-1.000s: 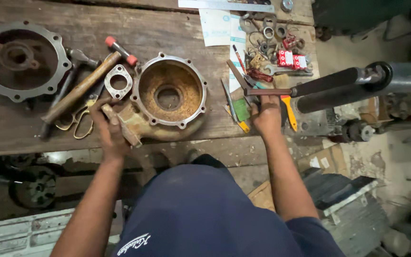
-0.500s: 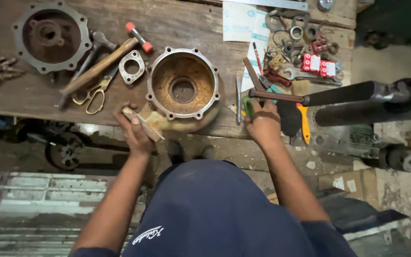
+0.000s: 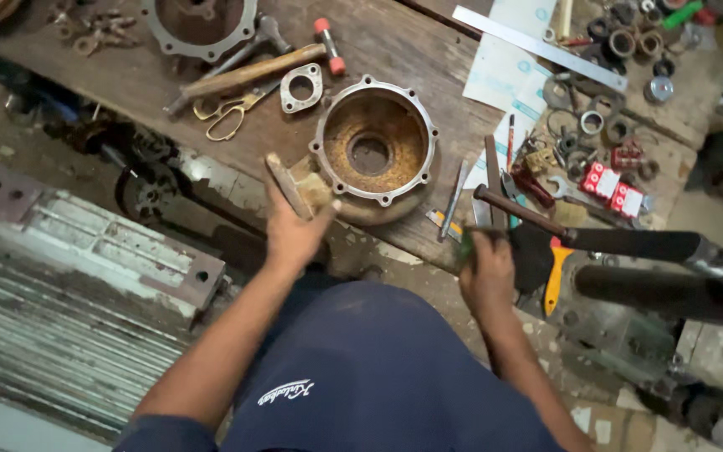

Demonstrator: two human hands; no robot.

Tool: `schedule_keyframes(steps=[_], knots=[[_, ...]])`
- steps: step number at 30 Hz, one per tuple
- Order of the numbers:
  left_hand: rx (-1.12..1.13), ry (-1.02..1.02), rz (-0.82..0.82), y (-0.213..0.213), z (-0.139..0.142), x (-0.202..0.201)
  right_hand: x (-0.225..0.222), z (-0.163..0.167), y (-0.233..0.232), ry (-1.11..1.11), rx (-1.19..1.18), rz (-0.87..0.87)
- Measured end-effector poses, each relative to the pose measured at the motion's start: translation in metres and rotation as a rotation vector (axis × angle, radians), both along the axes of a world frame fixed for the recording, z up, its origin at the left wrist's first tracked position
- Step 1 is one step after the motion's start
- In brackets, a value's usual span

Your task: The person scrapes rust and debris from the rim and inner surface of a cast pump housing on a workbench, working around the edge by hand with a small scraper. They briefly lift and reposition a motor and a flange plate aside, then continue scraping the housing's interior and rim.

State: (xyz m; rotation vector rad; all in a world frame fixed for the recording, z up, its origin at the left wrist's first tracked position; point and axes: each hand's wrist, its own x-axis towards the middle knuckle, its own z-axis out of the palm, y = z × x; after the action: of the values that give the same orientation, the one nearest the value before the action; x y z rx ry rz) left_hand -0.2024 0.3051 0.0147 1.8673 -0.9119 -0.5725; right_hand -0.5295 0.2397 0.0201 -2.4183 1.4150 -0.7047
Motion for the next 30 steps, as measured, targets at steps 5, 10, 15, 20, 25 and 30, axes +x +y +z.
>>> schedule_keyframes(steps=[5, 10, 15, 20, 25, 30], knots=[[0.034, -0.069, -0.082, -0.005, 0.005, 0.016, 0.025, 0.026, 0.019, -0.165, 0.078, 0.168], [0.041, -0.033, -0.323, -0.032, 0.021, 0.083, 0.064, 0.058, 0.001, -0.309, 0.267, 0.262], [-0.063, 0.085, -0.604, -0.069, 0.045, 0.131, 0.114, 0.078, -0.035, -0.349, 0.239, 0.362], [0.049, 0.107, -0.625, -0.084, 0.051, 0.150, 0.181, 0.074, -0.078, -0.266, 0.261, 0.522], [-0.127, -0.031, -0.443, -0.076, 0.020, 0.144, 0.223, 0.069, -0.089, -0.033, 0.140, 0.655], [-0.164, -0.165, -0.122, -0.064, -0.029, 0.121, 0.227, 0.066, -0.090, 0.151, 0.220, 0.575]])
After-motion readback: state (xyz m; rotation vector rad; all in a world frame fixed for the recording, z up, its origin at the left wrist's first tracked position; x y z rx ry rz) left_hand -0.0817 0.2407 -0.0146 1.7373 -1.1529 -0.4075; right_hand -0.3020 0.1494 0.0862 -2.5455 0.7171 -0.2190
